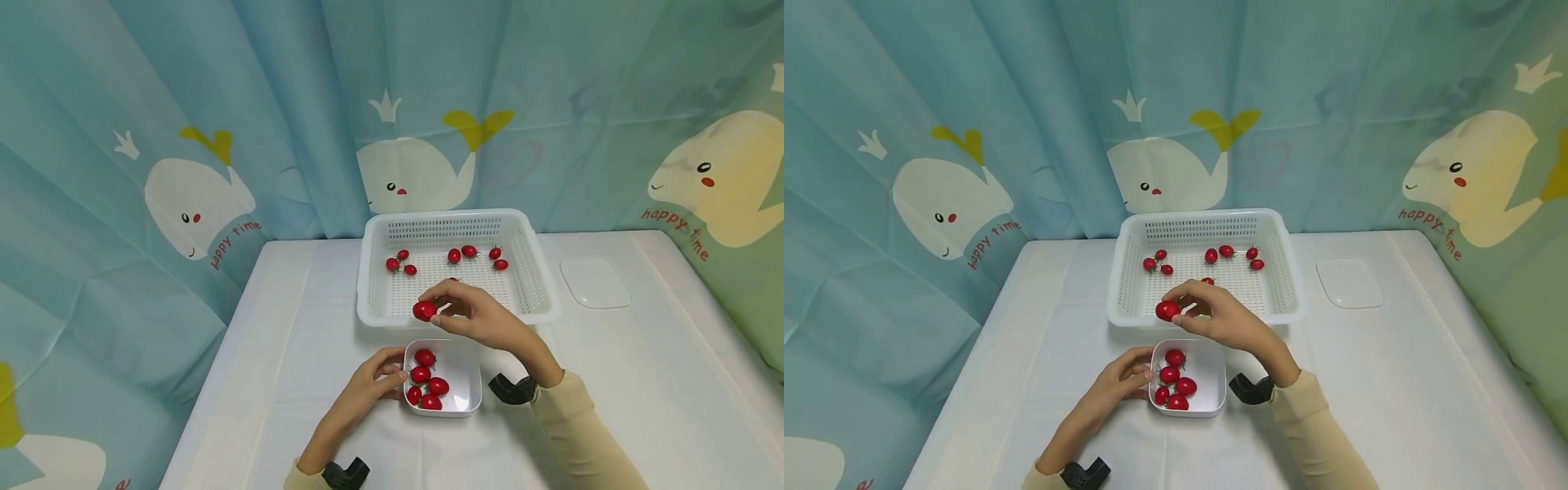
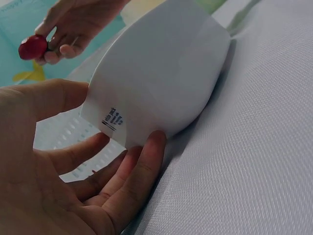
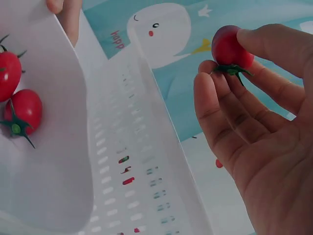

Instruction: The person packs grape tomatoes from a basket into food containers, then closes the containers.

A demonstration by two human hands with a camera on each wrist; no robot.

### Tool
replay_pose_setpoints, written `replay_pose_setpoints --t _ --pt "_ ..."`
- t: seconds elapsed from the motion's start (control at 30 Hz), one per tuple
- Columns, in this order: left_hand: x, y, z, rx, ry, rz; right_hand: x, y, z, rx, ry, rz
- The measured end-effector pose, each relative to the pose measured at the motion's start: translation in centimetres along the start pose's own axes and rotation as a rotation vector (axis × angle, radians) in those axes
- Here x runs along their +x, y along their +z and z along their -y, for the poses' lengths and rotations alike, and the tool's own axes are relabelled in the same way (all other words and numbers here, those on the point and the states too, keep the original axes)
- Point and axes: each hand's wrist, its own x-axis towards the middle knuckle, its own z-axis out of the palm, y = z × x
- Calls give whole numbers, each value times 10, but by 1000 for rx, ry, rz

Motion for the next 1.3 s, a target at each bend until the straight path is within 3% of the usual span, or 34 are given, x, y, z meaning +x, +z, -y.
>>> replay_pose_setpoints --t 0.37,0.57,1.3 --pt "-1 1 -1 0 -10 -4 -10 3 -6 143 45 64" --pt "0 1 -1 -4 -6 -6 -12 3 -8 165 30 109" --pt "-2 1 -2 4 -1 -1 -21 7 5 -82 75 308"
